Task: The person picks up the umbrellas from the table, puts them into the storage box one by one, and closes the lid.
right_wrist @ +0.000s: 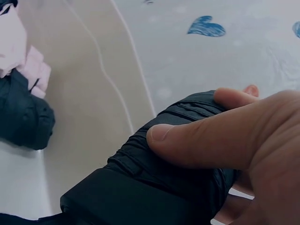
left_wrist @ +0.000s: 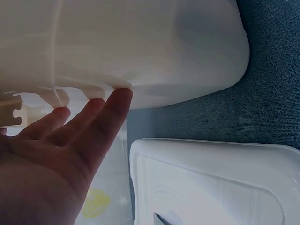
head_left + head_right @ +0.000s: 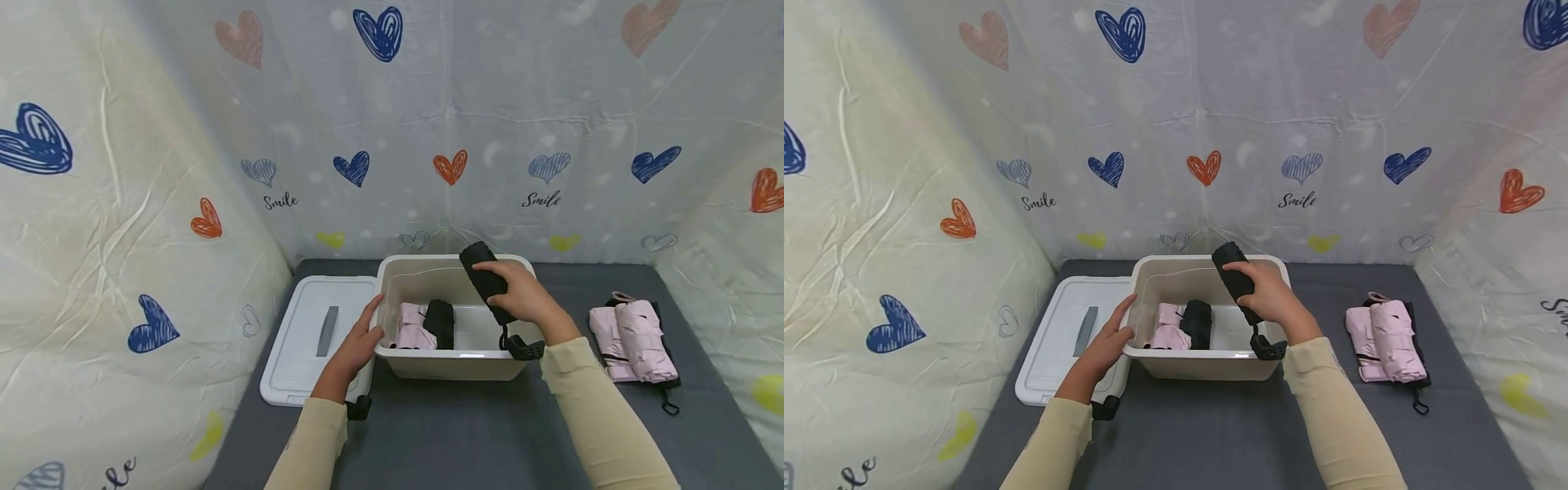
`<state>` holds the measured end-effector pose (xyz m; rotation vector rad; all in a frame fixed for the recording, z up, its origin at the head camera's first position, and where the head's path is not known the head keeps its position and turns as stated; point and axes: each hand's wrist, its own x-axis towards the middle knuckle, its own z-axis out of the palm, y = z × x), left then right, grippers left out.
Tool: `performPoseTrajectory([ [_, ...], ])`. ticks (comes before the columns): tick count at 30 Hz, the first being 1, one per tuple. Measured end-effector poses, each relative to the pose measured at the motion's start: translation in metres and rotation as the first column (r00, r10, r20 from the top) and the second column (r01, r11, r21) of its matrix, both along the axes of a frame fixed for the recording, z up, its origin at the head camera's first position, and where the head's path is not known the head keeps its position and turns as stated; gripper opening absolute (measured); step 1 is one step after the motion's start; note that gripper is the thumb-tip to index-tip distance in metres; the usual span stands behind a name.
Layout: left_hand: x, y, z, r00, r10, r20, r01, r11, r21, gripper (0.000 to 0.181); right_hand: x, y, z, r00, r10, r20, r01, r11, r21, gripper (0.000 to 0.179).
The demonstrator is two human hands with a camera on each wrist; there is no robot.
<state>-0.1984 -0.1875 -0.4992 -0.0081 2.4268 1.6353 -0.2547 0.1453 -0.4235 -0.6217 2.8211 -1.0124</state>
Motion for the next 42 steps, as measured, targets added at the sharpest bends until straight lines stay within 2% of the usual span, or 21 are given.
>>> performPoseTrajectory([
  [8,-0.001,0.0,0.002,1.0,0.005,0.013,-0.005,1.0,-0.004,0.068,-0.008,-0.006,-0.006,0.998,0.054,-0.014,-0.053,0.997,0.054,0.069],
  [19,0.0,0.001,0.003,1.0,0.002,0.006,-0.002,1.0,-0.006,0.067,-0.013,-0.013,-0.011,0.996,0.084,0.037,-0.089,0.985,0.146,0.068],
  [21,0.001,0.001,0.006,1.0,-0.001,0.018,0.001,1.0,-0.008,0.066,-0.015,-0.014,-0.013,0.995,0.089,0.048,-0.096,0.981,0.168,0.068],
  [24,0.006,0.004,0.02,0.999,-0.005,0.036,0.005,1.0,-0.009,0.066,-0.017,-0.016,-0.016,0.994,0.084,0.072,-0.097,0.978,0.185,0.067],
  [28,0.005,0.005,0.014,1.0,0.003,0.025,-0.002,1.0,-0.011,0.066,-0.019,-0.018,-0.022,0.992,0.063,0.113,-0.083,0.98,0.18,0.067],
  [31,-0.001,0.003,-0.001,1.0,0.016,0.007,-0.016,1.0,-0.003,0.065,-0.02,-0.019,-0.026,0.99,0.059,0.129,-0.08,0.983,0.168,0.066],
  [35,0.0,0.003,0.0,1.0,0.022,0.007,-0.022,1.0,0.01,0.065,-0.022,-0.019,-0.03,0.986,0.071,0.149,-0.096,0.981,0.167,0.065],
  [42,0.001,0.002,-0.002,1.0,0.021,0.005,-0.021,1.0,0.021,0.064,-0.029,-0.02,-0.035,0.962,0.087,0.259,-0.129,0.98,0.153,0.066],
])
